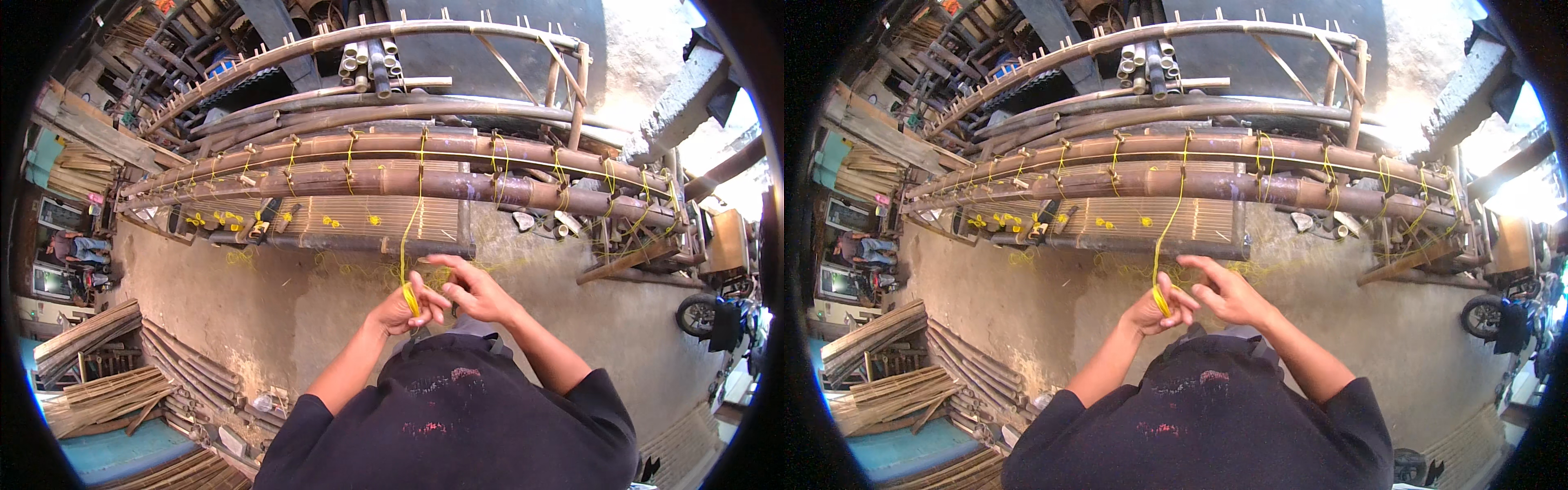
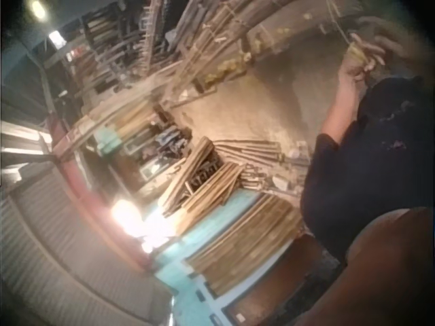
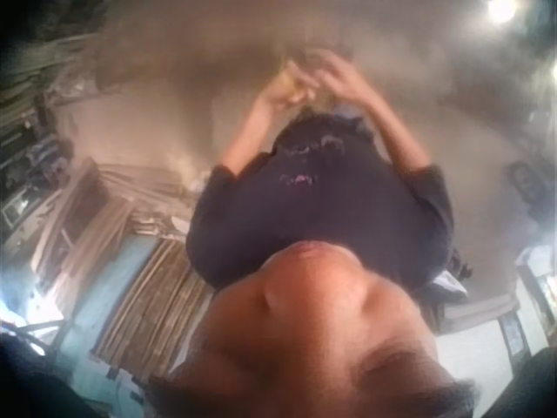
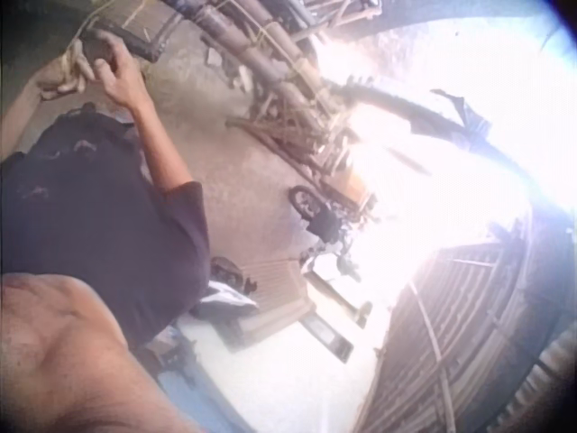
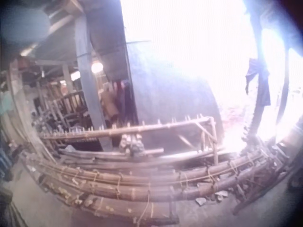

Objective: The person ties yellow string around a bundle of bamboo poles arranged on a wooden rack. They repeatedly wrap the string around the poles and tie knots to secure the bundle. The person works methodically along the length of the poles, ensuring each section is fastened.

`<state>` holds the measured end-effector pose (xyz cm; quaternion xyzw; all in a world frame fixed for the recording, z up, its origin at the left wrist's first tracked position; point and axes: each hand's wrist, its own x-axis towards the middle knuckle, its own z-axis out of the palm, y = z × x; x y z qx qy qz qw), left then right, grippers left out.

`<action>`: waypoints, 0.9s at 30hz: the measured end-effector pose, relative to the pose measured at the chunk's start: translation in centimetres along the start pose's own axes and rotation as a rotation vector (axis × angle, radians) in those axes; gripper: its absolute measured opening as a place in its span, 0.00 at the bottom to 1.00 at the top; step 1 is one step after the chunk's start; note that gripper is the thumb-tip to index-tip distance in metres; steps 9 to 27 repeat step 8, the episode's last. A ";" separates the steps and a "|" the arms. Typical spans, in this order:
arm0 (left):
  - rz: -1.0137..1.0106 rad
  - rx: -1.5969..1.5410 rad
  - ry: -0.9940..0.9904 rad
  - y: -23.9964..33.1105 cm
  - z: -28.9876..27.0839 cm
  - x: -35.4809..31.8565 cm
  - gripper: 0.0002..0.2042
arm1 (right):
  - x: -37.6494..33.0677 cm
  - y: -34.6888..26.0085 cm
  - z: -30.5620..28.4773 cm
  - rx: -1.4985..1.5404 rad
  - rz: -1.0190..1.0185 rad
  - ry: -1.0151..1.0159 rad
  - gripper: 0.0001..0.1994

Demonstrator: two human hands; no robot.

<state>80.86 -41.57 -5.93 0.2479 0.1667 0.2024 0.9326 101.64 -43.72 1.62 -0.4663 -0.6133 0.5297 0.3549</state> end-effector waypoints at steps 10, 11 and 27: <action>-0.094 -0.106 0.404 3.1 -0.4 -0.9 0.23 | 2.2 2.4 -1.4 -0.091 -0.030 -0.341 0.14; -0.094 -0.106 0.404 3.1 -0.4 -0.9 0.23 | 2.2 2.4 -1.4 -0.091 -0.030 -0.341 0.14; -0.094 -0.106 0.404 3.1 -0.4 -0.9 0.23 | 2.2 2.4 -1.4 -0.091 -0.030 -0.341 0.14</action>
